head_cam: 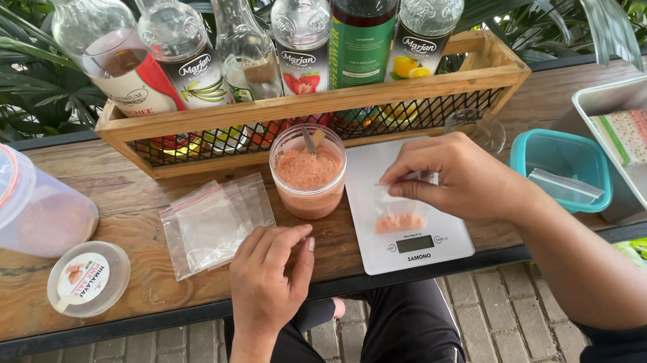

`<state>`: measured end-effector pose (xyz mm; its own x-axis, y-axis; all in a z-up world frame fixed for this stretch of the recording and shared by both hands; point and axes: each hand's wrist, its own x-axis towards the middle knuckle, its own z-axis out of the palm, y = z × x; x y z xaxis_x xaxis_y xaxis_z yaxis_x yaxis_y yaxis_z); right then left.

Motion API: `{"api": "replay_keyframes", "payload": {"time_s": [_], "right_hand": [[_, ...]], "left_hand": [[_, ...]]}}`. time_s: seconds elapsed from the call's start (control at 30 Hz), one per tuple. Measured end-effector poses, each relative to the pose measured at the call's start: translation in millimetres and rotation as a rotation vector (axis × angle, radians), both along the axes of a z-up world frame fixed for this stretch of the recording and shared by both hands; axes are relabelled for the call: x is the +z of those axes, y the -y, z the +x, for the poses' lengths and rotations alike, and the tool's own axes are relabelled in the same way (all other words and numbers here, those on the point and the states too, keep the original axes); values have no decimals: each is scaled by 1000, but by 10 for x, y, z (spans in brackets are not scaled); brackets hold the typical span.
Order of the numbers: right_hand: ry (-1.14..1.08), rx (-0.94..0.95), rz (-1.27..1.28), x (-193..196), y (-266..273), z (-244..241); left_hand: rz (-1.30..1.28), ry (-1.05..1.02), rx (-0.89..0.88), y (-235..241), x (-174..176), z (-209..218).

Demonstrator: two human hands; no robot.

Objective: The person portions out an orange powder from a plastic container onto a digital scale using a small plastic bag and then transfers it into a cup containing a pink blended drink.

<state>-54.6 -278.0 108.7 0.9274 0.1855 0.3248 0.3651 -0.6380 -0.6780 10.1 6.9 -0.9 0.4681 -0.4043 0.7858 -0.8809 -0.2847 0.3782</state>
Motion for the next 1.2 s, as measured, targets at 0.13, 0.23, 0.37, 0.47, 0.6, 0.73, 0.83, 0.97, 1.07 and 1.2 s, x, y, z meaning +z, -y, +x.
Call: {"api": "replay_keyframes", "payload": {"time_s": [0.13,0.23,0.37,0.47,0.6,0.73,0.83,0.97,1.07,1.2], "right_hand": [[37,-23,-31,-137,39,139],[73,-57,-86,-307,78,226],[122,-69,-167,-446,64,300],[163,-70,-211,-548,92,343],[311,-44,-345,-707,142,341],[376,-60,-361,-796,118,317],[327,-109,-414,-829,127,304],[243,-186,-544,-830,148,295],[190,-193,-553,-843,151,293],[151,-188,-548,-810,145,289]], "left_hand": [[6,7,11,-7,-30,1],[10,-23,6,-13,-33,-7],[15,-33,1,-18,-34,-11],[19,-39,-1,-19,-31,-10],[63,-101,-37,-21,203,-95],[66,-111,-35,-10,188,-87],[67,-111,-34,-2,195,-81],[69,-105,-16,8,178,-75],[74,-110,-13,12,175,-75],[67,-115,-21,19,193,-70]]}}
